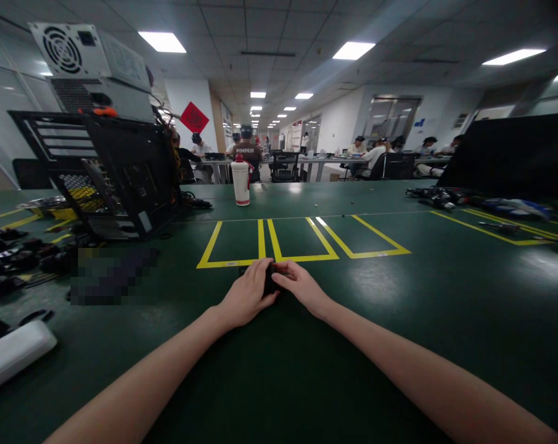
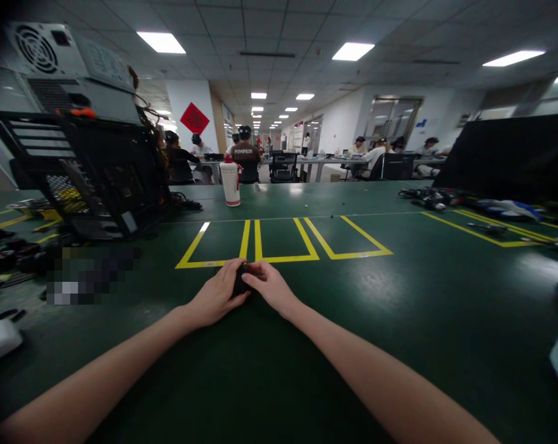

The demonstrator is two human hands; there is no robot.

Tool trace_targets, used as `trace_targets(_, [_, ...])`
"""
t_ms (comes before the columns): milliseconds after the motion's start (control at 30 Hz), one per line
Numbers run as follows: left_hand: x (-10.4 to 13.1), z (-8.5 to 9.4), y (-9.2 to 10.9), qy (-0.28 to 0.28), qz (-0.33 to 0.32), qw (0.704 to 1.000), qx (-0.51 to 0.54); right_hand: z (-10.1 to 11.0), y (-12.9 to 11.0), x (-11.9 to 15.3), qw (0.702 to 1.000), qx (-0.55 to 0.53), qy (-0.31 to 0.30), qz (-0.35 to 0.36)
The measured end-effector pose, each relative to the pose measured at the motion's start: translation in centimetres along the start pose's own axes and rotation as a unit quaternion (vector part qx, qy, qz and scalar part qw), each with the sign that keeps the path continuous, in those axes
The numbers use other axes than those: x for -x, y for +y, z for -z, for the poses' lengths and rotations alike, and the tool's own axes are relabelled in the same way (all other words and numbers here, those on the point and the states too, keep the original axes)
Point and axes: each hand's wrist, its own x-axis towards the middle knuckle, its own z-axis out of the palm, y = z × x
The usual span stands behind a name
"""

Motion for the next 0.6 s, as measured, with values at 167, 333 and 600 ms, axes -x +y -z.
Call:
trace_targets(167, [0.00,0.18,0.11,-0.006,0.010,1.000,0.017,0.42,-0.12,0.10,0.997,-0.049,-0.059,-0.002])
trace_targets(333, [0.04,0.22,0.10,-0.004,0.008,1.000,0.011,0.26,-0.54,0.23,0.995,-0.071,-0.064,0.003])
trace_targets(600, [0.03,0.10,0.02,0.004,-0.006,1.000,0.008,-0.04,-0.34,0.06,1.000,-0.014,-0.009,-0.016])
